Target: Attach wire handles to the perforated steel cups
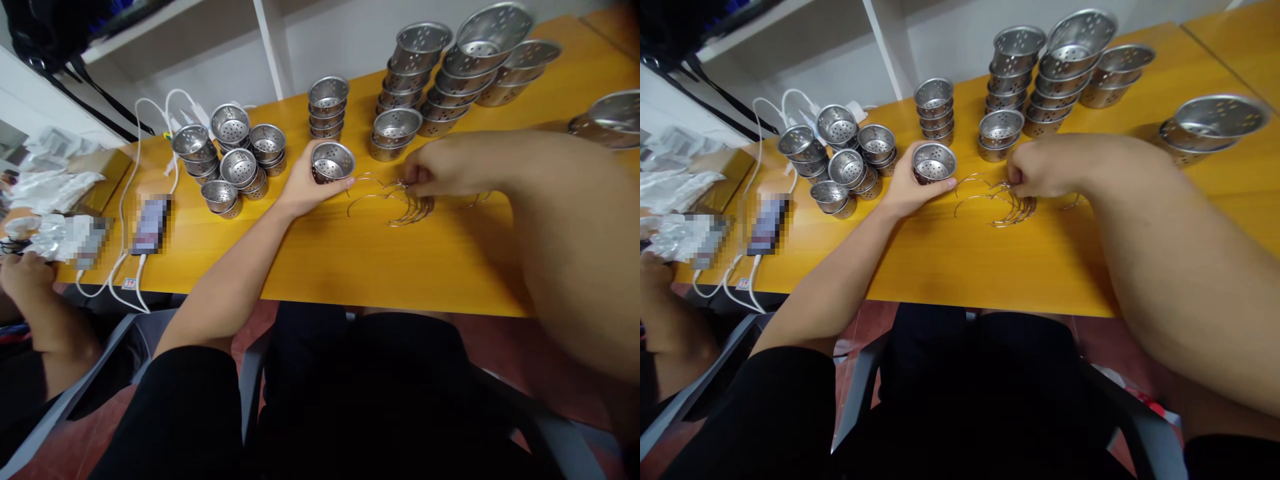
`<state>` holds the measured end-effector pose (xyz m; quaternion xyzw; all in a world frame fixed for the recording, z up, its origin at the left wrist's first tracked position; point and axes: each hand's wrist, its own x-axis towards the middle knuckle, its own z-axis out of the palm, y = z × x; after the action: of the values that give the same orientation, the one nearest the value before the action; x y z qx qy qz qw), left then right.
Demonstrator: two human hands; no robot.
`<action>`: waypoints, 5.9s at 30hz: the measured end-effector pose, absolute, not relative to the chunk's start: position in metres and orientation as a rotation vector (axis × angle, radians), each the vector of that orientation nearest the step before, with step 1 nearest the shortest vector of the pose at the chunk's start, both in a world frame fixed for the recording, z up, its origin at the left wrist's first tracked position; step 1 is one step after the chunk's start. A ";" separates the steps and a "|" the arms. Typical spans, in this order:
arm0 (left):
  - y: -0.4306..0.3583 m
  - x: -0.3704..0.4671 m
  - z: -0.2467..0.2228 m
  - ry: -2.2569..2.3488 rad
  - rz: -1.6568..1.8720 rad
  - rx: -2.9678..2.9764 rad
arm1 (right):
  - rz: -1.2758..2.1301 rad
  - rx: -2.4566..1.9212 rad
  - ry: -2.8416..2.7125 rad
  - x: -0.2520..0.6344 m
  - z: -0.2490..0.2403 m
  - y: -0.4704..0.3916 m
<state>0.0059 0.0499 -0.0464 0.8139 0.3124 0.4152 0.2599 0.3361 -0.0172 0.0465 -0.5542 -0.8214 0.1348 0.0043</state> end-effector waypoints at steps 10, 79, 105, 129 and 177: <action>0.064 0.005 -0.059 0.817 1.170 2.229 | 0.318 -1.809 -2.716 0.308 0.071 -0.031; 0.022 0.031 -0.031 0.795 0.927 2.195 | 1.056 -0.877 -1.765 0.269 0.040 -0.036; 0.027 0.030 -0.032 0.748 0.960 2.222 | 1.059 -0.924 -1.769 0.269 0.041 -0.039; 0.031 0.031 -0.033 0.773 0.906 2.217 | 1.010 -0.881 -1.809 0.269 0.041 -0.035; 0.041 0.023 -0.052 0.675 1.114 2.370 | 0.252 -0.696 -2.211 0.289 0.025 -0.024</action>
<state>0.0232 0.0414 -0.0521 0.8555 0.2436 0.4020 0.2172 0.2887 -0.0242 0.0254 -0.2744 -0.8715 0.0992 0.3941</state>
